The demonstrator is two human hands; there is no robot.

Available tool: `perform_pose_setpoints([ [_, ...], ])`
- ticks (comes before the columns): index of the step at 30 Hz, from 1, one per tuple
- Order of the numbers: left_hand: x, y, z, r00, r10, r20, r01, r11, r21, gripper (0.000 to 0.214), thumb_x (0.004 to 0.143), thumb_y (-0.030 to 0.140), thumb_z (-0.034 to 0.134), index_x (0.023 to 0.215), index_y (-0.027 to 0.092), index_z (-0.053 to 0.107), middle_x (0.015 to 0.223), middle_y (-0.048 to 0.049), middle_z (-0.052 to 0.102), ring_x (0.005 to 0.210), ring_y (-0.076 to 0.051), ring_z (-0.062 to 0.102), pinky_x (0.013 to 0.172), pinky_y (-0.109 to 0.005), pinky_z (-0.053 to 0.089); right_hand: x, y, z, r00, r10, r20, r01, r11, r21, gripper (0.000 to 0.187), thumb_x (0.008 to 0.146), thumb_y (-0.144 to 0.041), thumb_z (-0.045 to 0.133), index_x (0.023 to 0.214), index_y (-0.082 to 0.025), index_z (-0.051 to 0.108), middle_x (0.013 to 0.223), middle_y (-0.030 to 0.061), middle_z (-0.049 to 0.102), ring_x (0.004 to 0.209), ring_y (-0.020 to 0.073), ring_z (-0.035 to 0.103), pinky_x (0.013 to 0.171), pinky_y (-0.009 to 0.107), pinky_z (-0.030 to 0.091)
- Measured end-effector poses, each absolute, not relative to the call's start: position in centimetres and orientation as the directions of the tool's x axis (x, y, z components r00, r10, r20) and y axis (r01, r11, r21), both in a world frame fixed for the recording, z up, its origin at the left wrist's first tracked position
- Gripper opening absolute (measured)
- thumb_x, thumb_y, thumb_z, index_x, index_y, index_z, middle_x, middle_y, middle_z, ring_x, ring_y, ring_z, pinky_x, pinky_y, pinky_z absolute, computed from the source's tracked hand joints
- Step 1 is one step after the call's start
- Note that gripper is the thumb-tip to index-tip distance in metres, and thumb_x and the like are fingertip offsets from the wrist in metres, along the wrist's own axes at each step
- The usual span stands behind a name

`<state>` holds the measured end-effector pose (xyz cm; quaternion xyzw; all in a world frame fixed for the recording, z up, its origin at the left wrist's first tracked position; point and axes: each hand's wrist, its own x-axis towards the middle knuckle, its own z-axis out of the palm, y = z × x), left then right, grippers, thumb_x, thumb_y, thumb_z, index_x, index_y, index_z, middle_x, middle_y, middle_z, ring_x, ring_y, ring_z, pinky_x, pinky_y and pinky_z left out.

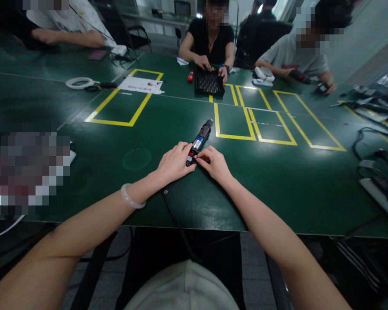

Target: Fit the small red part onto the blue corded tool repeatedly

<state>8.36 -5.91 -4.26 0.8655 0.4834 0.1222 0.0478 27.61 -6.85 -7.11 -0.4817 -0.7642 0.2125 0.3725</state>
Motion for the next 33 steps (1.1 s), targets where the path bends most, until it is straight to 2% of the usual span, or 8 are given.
perform_pose_setpoints([
  [7, 8.6, -6.1, -4.0, 0.495, 0.852, 0.168, 0.833, -0.521, 0.185, 0.059, 0.088, 0.045, 0.065, 0.139, 0.019, 0.049, 0.133, -0.0157, 0.053, 0.111, -0.032, 0.060, 0.088, -0.041, 0.052, 27.9, -6.8, -7.4, -0.260, 0.891, 0.372, 0.557, 0.453, -0.696, 0.009, 0.091, -0.022, 0.064, 0.089, -0.021, 0.072, 0.093, 0.0058, 0.070, 0.087, 0.0205, 0.065, 0.085, 0.034, 0.050],
  [10, 8.8, -6.1, -3.8, 0.478, 0.860, 0.181, 0.844, -0.506, 0.177, 0.058, 0.091, 0.050, 0.063, 0.137, 0.018, 0.050, 0.129, -0.0165, 0.054, 0.111, -0.033, 0.059, 0.088, -0.042, 0.051, 28.0, -7.0, -7.3, -0.245, 0.895, 0.372, 0.552, 0.444, -0.705, 0.009, 0.090, -0.023, 0.063, 0.090, -0.021, 0.072, 0.091, 0.0053, 0.071, 0.083, 0.0203, 0.066, 0.082, 0.034, 0.050],
  [14, 8.7, -5.7, -3.8, 0.446, 0.878, 0.174, 0.868, -0.472, 0.154, 0.055, 0.094, 0.047, 0.059, 0.140, 0.018, 0.049, 0.128, -0.0165, 0.053, 0.111, -0.032, 0.058, 0.086, -0.040, 0.050, 27.9, -7.3, -6.9, -0.265, 0.894, 0.362, 0.495, 0.449, -0.744, 0.012, 0.089, -0.019, 0.058, 0.093, -0.020, 0.069, 0.093, 0.0045, 0.073, 0.082, 0.0189, 0.066, 0.081, 0.033, 0.051],
  [22, 6.8, -3.9, -4.0, 0.457, 0.871, 0.180, 0.882, -0.470, 0.038, 0.062, 0.095, 0.044, 0.059, 0.148, 0.015, 0.044, 0.136, -0.0198, 0.051, 0.117, -0.036, 0.053, 0.095, -0.044, 0.046, 28.4, -7.1, -6.7, -0.273, 0.894, 0.355, 0.448, 0.445, -0.776, 0.010, 0.088, -0.020, 0.056, 0.095, -0.020, 0.064, 0.098, 0.0059, 0.070, 0.088, 0.0190, 0.065, 0.082, 0.033, 0.050],
  [28, 1.6, -0.1, -4.4, 0.296, 0.940, 0.167, 0.944, -0.315, 0.097, 0.066, 0.094, 0.051, 0.058, 0.148, 0.015, 0.045, 0.141, -0.0235, 0.046, 0.125, -0.043, 0.048, 0.100, -0.052, 0.042, 29.1, -6.6, -7.2, -0.229, 0.914, 0.335, 0.485, 0.406, -0.774, 0.009, 0.090, -0.020, 0.056, 0.094, -0.019, 0.064, 0.093, 0.0054, 0.067, 0.084, 0.0177, 0.063, 0.077, 0.031, 0.049],
  [33, -4.1, 2.2, -3.5, 0.109, 0.986, 0.123, 0.992, -0.115, 0.042, 0.067, 0.097, 0.053, 0.050, 0.147, 0.009, 0.044, 0.148, -0.0248, 0.043, 0.129, -0.043, 0.044, 0.104, -0.054, 0.039, 28.9, -6.5, -7.4, -0.255, 0.904, 0.344, 0.493, 0.428, -0.758, 0.008, 0.090, -0.020, 0.056, 0.091, -0.019, 0.065, 0.090, 0.0037, 0.066, 0.082, 0.0162, 0.062, 0.077, 0.029, 0.048],
])
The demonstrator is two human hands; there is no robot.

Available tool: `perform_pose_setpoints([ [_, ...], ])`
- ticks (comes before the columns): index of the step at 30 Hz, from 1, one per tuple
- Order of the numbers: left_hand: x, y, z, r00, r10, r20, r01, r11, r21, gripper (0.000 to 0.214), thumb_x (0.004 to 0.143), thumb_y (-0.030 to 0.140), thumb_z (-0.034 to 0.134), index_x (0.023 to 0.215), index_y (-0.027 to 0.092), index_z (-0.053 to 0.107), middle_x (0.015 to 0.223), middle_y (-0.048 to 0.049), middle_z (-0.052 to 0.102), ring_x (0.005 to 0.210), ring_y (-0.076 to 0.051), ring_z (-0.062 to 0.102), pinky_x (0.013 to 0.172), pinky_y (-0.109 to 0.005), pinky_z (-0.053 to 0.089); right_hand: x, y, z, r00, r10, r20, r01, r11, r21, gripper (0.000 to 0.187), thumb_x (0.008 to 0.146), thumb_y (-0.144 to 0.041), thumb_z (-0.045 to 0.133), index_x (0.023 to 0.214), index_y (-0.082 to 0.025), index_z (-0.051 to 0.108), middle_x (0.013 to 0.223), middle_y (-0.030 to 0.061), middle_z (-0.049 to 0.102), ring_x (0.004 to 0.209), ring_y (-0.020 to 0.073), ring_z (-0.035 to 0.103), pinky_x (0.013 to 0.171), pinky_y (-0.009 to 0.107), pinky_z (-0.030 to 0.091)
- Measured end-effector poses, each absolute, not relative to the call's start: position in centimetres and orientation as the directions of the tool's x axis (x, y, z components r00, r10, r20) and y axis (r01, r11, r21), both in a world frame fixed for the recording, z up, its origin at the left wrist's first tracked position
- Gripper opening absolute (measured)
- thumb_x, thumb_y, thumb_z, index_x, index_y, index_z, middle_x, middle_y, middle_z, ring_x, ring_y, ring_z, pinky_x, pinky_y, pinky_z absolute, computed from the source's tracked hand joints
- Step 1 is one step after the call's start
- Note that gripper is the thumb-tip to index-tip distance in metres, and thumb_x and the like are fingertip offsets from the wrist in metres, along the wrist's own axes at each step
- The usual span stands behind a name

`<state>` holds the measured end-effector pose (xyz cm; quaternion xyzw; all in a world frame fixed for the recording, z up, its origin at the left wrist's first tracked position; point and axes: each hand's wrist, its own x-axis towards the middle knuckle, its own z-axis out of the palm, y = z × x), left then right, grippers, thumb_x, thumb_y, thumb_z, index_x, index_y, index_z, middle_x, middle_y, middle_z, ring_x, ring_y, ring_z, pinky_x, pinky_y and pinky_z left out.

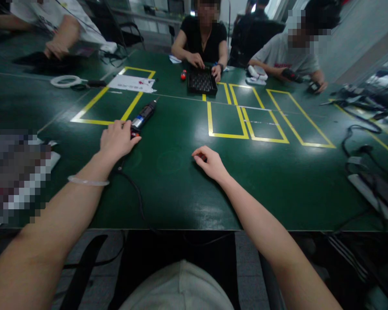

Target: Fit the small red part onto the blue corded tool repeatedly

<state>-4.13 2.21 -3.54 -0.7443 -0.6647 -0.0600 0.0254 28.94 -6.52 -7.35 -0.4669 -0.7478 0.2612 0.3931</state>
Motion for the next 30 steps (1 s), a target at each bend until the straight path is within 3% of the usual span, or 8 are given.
perform_pose_setpoints([
  [6, -10.3, 3.9, -2.8, -0.075, 0.994, 0.081, 0.995, 0.079, -0.055, 0.066, 0.099, 0.052, 0.044, 0.145, 0.005, 0.041, 0.149, -0.0247, 0.043, 0.127, -0.039, 0.044, 0.102, -0.056, 0.037, 28.9, -6.6, -7.3, -0.274, 0.898, 0.345, 0.498, 0.439, -0.748, 0.008, 0.090, -0.020, 0.057, 0.090, -0.020, 0.065, 0.089, 0.0031, 0.065, 0.079, 0.0155, 0.060, 0.075, 0.029, 0.048],
  [10, -12.2, 4.0, -3.1, -0.154, 0.982, 0.113, 0.988, 0.155, 0.004, 0.067, 0.100, 0.055, 0.040, 0.145, 0.006, 0.045, 0.147, -0.0227, 0.044, 0.126, -0.039, 0.044, 0.103, -0.056, 0.036, 28.9, -6.6, -7.3, -0.278, 0.900, 0.337, 0.509, 0.435, -0.742, 0.008, 0.090, -0.021, 0.057, 0.090, -0.020, 0.066, 0.088, 0.0030, 0.065, 0.079, 0.0157, 0.060, 0.075, 0.029, 0.048],
  [14, -12.0, 3.6, -3.1, -0.168, 0.957, 0.236, 0.984, 0.150, 0.093, 0.065, 0.095, 0.050, 0.053, 0.144, 0.008, 0.047, 0.147, -0.0207, 0.043, 0.126, -0.035, 0.043, 0.106, -0.052, 0.036, 29.0, -6.6, -7.4, -0.289, 0.895, 0.339, 0.502, 0.443, -0.743, 0.009, 0.090, -0.021, 0.057, 0.090, -0.019, 0.066, 0.088, 0.0036, 0.064, 0.079, 0.0161, 0.061, 0.075, 0.030, 0.048],
  [17, -11.4, 3.4, -3.0, -0.173, 0.947, 0.272, 0.984, 0.154, 0.089, 0.057, 0.091, 0.045, 0.059, 0.132, 0.005, 0.056, 0.141, -0.0213, 0.047, 0.123, -0.033, 0.044, 0.104, -0.048, 0.037, 29.0, -6.5, -7.5, -0.295, 0.894, 0.338, 0.503, 0.446, -0.740, 0.009, 0.090, -0.022, 0.057, 0.090, -0.020, 0.066, 0.088, 0.0035, 0.064, 0.080, 0.0162, 0.061, 0.075, 0.030, 0.048],
  [23, -11.4, 3.9, -3.0, -0.229, 0.932, 0.280, 0.973, 0.218, 0.069, 0.045, 0.096, 0.038, 0.048, 0.120, 0.003, 0.062, 0.131, -0.0186, 0.054, 0.110, -0.028, 0.047, 0.098, -0.044, 0.039, 29.0, -6.5, -7.5, -0.300, 0.893, 0.336, 0.513, 0.448, -0.732, 0.009, 0.091, -0.023, 0.057, 0.090, -0.020, 0.066, 0.088, 0.0033, 0.064, 0.079, 0.0162, 0.061, 0.075, 0.030, 0.049],
  [27, -11.1, 3.9, -2.6, -0.281, 0.889, 0.361, 0.958, 0.238, 0.160, 0.041, 0.098, 0.037, 0.047, 0.120, 0.005, 0.062, 0.124, -0.0140, 0.060, 0.102, -0.024, 0.052, 0.094, -0.042, 0.043, 29.0, -6.5, -7.5, -0.312, 0.891, 0.330, 0.527, 0.452, -0.720, 0.009, 0.091, -0.023, 0.057, 0.091, -0.020, 0.066, 0.088, 0.0034, 0.064, 0.079, 0.0165, 0.060, 0.075, 0.031, 0.049],
  [30, -8.5, 2.7, -1.5, -0.190, 0.863, 0.468, 0.947, 0.035, 0.320, 0.037, 0.101, 0.036, 0.048, 0.123, 0.009, 0.059, 0.112, -0.0064, 0.067, 0.093, -0.018, 0.057, 0.092, -0.035, 0.045, 28.9, -6.6, -7.4, -0.323, 0.888, 0.328, 0.528, 0.457, -0.715, 0.009, 0.091, -0.023, 0.057, 0.091, -0.020, 0.066, 0.088, 0.0033, 0.064, 0.079, 0.0166, 0.060, 0.075, 0.031, 0.049],
])
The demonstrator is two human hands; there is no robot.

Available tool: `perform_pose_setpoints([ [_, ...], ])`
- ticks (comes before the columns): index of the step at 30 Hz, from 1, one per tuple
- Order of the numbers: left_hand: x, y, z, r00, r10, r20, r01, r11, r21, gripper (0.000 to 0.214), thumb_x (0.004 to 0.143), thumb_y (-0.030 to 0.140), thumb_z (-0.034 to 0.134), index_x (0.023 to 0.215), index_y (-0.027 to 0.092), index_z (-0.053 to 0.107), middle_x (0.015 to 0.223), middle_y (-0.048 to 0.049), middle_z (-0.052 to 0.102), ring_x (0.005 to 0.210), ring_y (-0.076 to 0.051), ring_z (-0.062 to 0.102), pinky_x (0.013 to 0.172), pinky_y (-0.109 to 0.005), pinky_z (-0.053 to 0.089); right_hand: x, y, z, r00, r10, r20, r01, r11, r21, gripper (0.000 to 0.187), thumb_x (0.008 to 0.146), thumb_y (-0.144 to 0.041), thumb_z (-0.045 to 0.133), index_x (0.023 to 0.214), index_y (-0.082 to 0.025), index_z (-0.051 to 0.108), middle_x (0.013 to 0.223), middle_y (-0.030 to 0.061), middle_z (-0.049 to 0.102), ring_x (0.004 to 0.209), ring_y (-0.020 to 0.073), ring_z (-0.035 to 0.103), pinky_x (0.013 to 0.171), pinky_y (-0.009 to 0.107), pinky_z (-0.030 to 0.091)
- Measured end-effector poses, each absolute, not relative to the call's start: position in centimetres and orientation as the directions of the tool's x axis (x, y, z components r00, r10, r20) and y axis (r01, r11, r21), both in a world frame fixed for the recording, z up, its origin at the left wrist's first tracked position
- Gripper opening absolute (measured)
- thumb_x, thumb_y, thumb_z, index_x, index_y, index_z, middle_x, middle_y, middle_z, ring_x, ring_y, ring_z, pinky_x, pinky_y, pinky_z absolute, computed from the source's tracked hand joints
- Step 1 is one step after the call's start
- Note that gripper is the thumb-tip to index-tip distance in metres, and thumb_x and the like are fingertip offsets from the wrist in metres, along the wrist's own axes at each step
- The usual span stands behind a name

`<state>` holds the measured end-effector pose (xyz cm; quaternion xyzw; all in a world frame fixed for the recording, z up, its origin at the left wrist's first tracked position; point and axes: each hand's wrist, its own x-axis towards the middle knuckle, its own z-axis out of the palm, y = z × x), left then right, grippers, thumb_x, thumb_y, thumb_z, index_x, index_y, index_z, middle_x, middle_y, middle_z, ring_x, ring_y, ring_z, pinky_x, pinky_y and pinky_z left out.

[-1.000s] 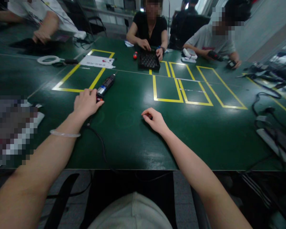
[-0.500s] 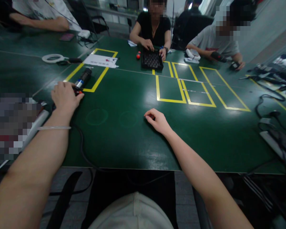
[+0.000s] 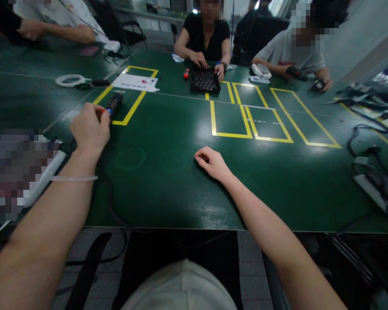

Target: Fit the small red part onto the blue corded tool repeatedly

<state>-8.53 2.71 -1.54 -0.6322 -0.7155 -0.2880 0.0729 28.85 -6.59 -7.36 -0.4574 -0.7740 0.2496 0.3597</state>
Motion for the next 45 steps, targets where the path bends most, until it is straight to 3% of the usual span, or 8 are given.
perform_pose_setpoints([
  [3, -3.7, 0.5, -0.2, 0.103, 0.906, 0.411, 0.801, -0.321, 0.505, 0.032, 0.103, 0.034, 0.047, 0.123, 0.012, 0.058, 0.101, -0.0034, 0.070, 0.081, -0.012, 0.062, 0.081, -0.025, 0.049, 28.7, -6.7, -7.2, -0.326, 0.889, 0.321, 0.501, 0.450, -0.739, 0.010, 0.090, -0.024, 0.058, 0.091, -0.020, 0.067, 0.087, 0.0033, 0.066, 0.079, 0.0165, 0.060, 0.076, 0.032, 0.049],
  [5, 0.0, -1.3, 0.4, 0.312, 0.874, 0.374, 0.692, -0.478, 0.541, 0.031, 0.101, 0.037, 0.052, 0.118, 0.014, 0.063, 0.098, -0.0042, 0.071, 0.081, -0.014, 0.065, 0.078, -0.025, 0.049, 28.6, -6.8, -7.1, -0.316, 0.903, 0.291, 0.446, 0.412, -0.795, 0.011, 0.090, -0.027, 0.059, 0.092, -0.019, 0.067, 0.087, 0.0030, 0.068, 0.079, 0.0159, 0.061, 0.076, 0.031, 0.050],
  [8, 4.2, -3.3, 0.5, 0.587, 0.763, 0.269, 0.563, -0.624, 0.542, 0.030, 0.097, 0.038, 0.055, 0.117, 0.018, 0.067, 0.108, -0.0060, 0.071, 0.095, -0.019, 0.066, 0.084, -0.029, 0.050, 28.5, -6.8, -7.1, -0.310, 0.929, 0.202, 0.256, 0.286, -0.923, 0.020, 0.091, -0.037, 0.061, 0.097, -0.019, 0.066, 0.087, 0.0031, 0.072, 0.076, 0.0150, 0.064, 0.075, 0.030, 0.051],
  [10, 5.8, -4.1, -0.1, 0.674, 0.713, 0.192, 0.492, -0.628, 0.603, 0.032, 0.096, 0.036, 0.055, 0.121, 0.019, 0.065, 0.107, -0.0064, 0.071, 0.096, -0.020, 0.067, 0.085, -0.030, 0.050, 28.4, -6.7, -7.1, -0.323, 0.933, 0.156, 0.130, 0.207, -0.970, 0.028, 0.092, -0.045, 0.061, 0.099, -0.018, 0.065, 0.086, 0.0035, 0.073, 0.074, 0.0142, 0.065, 0.074, 0.030, 0.052],
  [15, 6.6, -4.9, -2.6, 0.693, 0.713, 0.104, 0.428, -0.524, 0.736, 0.027, 0.092, 0.036, 0.060, 0.112, 0.017, 0.057, 0.095, -0.0043, 0.070, 0.085, -0.017, 0.067, 0.078, -0.029, 0.052, 28.1, -6.8, -7.2, -0.384, 0.916, 0.113, 0.040, 0.138, -0.990, 0.034, 0.087, -0.051, 0.068, 0.093, -0.018, 0.064, 0.080, 0.0024, 0.072, 0.071, 0.0130, 0.064, 0.072, 0.028, 0.052],
  [21, 6.6, -5.1, -3.5, 0.648, 0.747, 0.146, 0.445, -0.527, 0.724, 0.026, 0.089, 0.038, 0.065, 0.105, 0.018, 0.058, 0.091, -0.0032, 0.068, 0.077, -0.016, 0.064, 0.072, -0.028, 0.052, 28.0, -6.9, -7.2, -0.378, 0.918, 0.116, 0.104, 0.166, -0.981, 0.025, 0.082, -0.041, 0.071, 0.092, -0.019, 0.063, 0.080, -0.0007, 0.066, 0.067, 0.0116, 0.058, 0.065, 0.026, 0.048],
  [32, 6.3, -4.8, -3.8, 0.623, 0.752, 0.216, 0.382, -0.533, 0.755, 0.018, 0.090, 0.032, 0.064, 0.099, 0.016, 0.061, 0.095, -0.0042, 0.067, 0.081, -0.016, 0.065, 0.076, -0.029, 0.052, 28.0, -6.9, -7.2, -0.353, 0.919, 0.176, 0.082, 0.217, -0.973, 0.033, 0.079, -0.040, 0.075, 0.101, -0.021, 0.060, 0.093, 0.0017, 0.067, 0.072, 0.0118, 0.058, 0.066, 0.027, 0.047],
  [45, 6.3, -5.1, -3.6, 0.615, 0.752, 0.239, 0.414, -0.565, 0.713, 0.016, 0.092, 0.030, 0.063, 0.103, 0.018, 0.061, 0.100, -0.0046, 0.069, 0.088, -0.017, 0.066, 0.083, -0.031, 0.052, 28.0, -7.0, -7.2, -0.328, 0.922, 0.207, 0.146, 0.266, -0.953, 0.027, 0.081, -0.036, 0.072, 0.100, -0.021, 0.061, 0.090, 0.0015, 0.069, 0.073, 0.0126, 0.060, 0.068, 0.028, 0.049],
])
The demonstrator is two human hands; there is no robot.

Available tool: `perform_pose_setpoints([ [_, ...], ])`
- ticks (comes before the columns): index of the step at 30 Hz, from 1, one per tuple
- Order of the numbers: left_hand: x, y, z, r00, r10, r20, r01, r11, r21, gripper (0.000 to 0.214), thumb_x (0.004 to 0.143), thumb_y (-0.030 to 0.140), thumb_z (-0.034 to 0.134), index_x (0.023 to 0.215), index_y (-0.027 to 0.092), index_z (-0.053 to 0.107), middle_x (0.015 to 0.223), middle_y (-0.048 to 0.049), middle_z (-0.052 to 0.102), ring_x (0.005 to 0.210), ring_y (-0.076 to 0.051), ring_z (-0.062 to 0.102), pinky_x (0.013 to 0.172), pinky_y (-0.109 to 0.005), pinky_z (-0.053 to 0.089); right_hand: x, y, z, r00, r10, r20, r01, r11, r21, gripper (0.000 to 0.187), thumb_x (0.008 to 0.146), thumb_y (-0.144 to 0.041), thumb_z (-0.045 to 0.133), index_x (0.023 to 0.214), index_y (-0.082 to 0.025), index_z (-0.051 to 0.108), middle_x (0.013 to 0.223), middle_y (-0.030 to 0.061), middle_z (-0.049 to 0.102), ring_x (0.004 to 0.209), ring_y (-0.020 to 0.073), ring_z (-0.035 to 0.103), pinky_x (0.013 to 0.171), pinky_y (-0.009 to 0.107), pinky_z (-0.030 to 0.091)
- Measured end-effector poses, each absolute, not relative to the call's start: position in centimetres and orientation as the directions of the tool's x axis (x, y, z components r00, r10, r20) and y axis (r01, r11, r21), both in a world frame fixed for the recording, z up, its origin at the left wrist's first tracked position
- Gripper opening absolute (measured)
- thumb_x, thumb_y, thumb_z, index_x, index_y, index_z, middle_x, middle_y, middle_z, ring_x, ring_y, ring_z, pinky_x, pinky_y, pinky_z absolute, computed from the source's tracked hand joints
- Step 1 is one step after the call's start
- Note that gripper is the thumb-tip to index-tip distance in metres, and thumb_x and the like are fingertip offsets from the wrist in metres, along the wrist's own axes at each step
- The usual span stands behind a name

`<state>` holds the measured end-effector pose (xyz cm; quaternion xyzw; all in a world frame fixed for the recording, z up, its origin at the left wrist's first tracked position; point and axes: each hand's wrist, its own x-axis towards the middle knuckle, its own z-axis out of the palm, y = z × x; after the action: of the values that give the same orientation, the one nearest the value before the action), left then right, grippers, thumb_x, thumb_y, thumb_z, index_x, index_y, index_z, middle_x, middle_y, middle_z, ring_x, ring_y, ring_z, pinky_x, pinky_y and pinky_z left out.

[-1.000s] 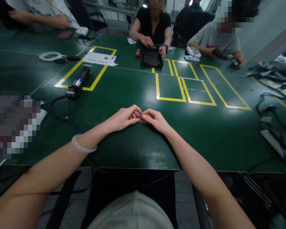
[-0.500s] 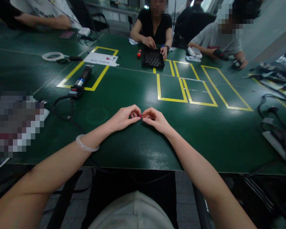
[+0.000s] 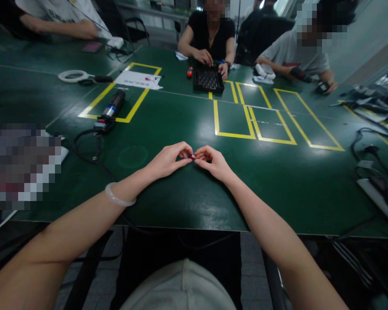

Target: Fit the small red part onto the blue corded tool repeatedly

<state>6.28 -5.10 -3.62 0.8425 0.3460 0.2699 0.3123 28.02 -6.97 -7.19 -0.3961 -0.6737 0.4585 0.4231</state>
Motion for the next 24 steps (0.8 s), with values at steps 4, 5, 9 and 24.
perform_pose_setpoints([
  [4, 6.33, -5.29, -3.35, 0.605, 0.769, 0.206, 0.404, -0.520, 0.753, 0.023, 0.094, 0.037, 0.061, 0.106, 0.018, 0.061, 0.100, -0.0052, 0.071, 0.090, -0.019, 0.068, 0.085, -0.031, 0.053, 27.98, -7.08, -7.12, -0.340, 0.921, 0.191, 0.082, 0.231, -0.969, 0.032, 0.081, -0.038, 0.074, 0.103, -0.021, 0.060, 0.089, 0.0014, 0.071, 0.075, 0.0132, 0.064, 0.070, 0.028, 0.051],
  [5, 6.36, -5.33, -3.30, 0.605, 0.770, 0.202, 0.398, -0.512, 0.761, 0.024, 0.095, 0.039, 0.060, 0.106, 0.018, 0.062, 0.100, -0.0053, 0.071, 0.090, -0.019, 0.069, 0.084, -0.031, 0.053, 27.97, -7.09, -7.12, -0.350, 0.919, 0.182, 0.068, 0.219, -0.973, 0.031, 0.081, -0.040, 0.074, 0.100, -0.021, 0.060, 0.088, 0.0015, 0.072, 0.075, 0.0134, 0.065, 0.071, 0.028, 0.051],
  [9, 6.40, -5.35, -3.24, 0.620, 0.763, 0.183, 0.364, -0.486, 0.795, 0.025, 0.098, 0.038, 0.056, 0.111, 0.017, 0.061, 0.099, -0.0053, 0.073, 0.090, -0.018, 0.070, 0.084, -0.030, 0.053, 27.96, -6.96, -7.24, -0.370, 0.920, 0.132, -0.009, 0.138, -0.990, 0.033, 0.082, -0.047, 0.074, 0.094, -0.019, 0.061, 0.082, 0.0022, 0.074, 0.072, 0.0136, 0.067, 0.073, 0.030, 0.053],
  [24, 6.17, -5.16, -3.53, 0.635, 0.739, 0.226, 0.383, -0.554, 0.739, 0.019, 0.096, 0.033, 0.057, 0.107, 0.019, 0.063, 0.104, -0.0049, 0.070, 0.093, -0.018, 0.067, 0.088, -0.031, 0.052, 28.03, -6.87, -7.11, -0.333, 0.938, 0.097, -0.038, 0.089, -0.995, 0.037, 0.081, -0.051, 0.076, 0.095, -0.019, 0.064, 0.083, 0.0025, 0.074, 0.077, 0.0143, 0.068, 0.080, 0.032, 0.055],
])
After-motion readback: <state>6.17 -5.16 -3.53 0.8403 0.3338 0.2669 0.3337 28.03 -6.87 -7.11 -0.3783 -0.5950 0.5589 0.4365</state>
